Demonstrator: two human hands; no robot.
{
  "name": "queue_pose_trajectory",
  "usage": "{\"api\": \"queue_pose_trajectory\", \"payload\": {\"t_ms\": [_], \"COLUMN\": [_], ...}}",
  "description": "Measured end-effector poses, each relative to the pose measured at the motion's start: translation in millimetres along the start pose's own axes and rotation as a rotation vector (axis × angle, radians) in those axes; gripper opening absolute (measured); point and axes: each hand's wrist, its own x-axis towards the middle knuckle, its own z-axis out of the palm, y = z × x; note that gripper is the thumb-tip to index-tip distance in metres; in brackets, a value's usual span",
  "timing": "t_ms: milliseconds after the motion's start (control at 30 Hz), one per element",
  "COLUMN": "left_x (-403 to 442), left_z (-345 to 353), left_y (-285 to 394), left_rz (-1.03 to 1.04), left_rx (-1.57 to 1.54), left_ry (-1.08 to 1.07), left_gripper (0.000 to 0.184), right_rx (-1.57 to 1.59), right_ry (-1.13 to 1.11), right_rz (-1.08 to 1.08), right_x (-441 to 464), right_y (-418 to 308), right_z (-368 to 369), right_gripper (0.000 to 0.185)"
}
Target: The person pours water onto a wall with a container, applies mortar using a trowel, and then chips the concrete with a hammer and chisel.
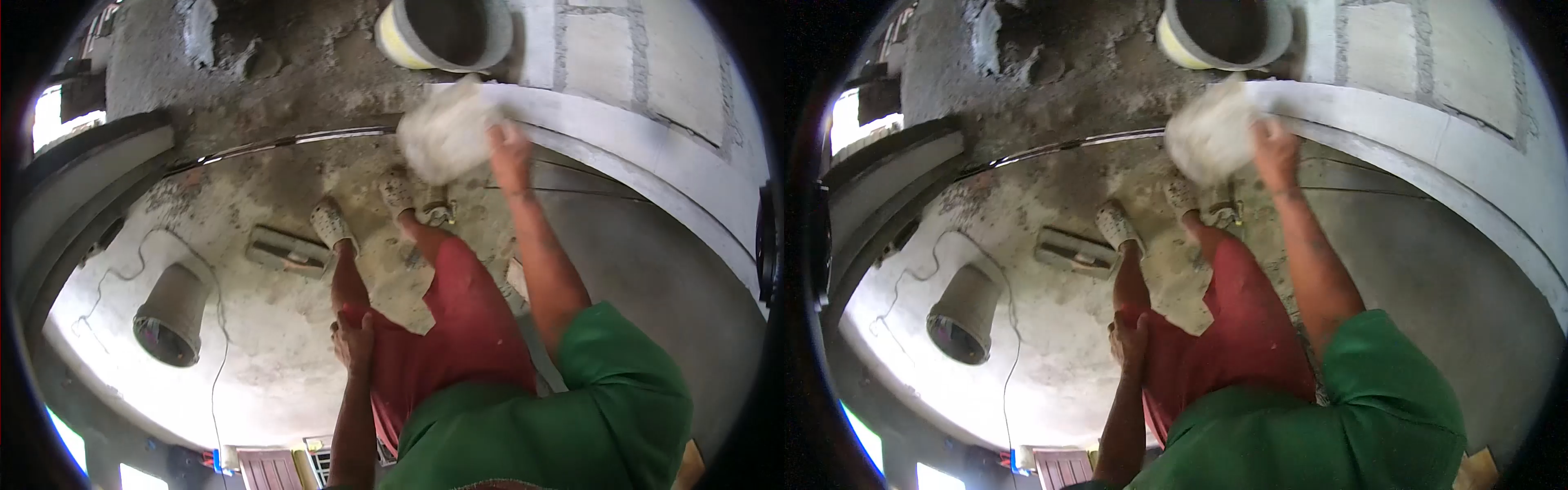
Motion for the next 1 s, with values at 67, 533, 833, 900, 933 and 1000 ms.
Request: {"api": "queue_pose_trajectory", "payload": {"t_ms": [67,533,833,900,933,1000], "left_x": [4.7,4.1,7.5,4.6,2.6,-2.0], "left_z": [-8.0,4.4,13.9,10.3,7.4,1.3], "left_y": [4.3,68.6,87.8,92.2,94.7,99.0], "left_rz": [0.014,-0.168,-0.19,-0.18,-0.164,-0.124], "left_rx": [0.005,-0.045,-0.002,0.008,0.011,0.014], "left_ry": [0.004,0.013,0.017,0.025,0.024,0.026], "left_gripper": [0.076,0.076,0.075,0.074,0.074,0.074], "right_rx": [0.082,0.974,1.02,0.821,0.576,0.11], "right_ry": [0.077,-0.22,-0.257,-0.181,-0.094,0.176], "right_rz": [0.052,0.991,0.885,0.64,0.385,-0.067], "right_x": [44.3,302.1,296.9,299.6,298.6,287.0], "right_y": [-30.6,60.0,83.9,84.3,81.4,59.4], "right_z": [-15.3,143.7,149.3,141.9,138.5,126.0], "right_gripper": [0.045,0.056,0.048,0.048,0.048,0.049]}}
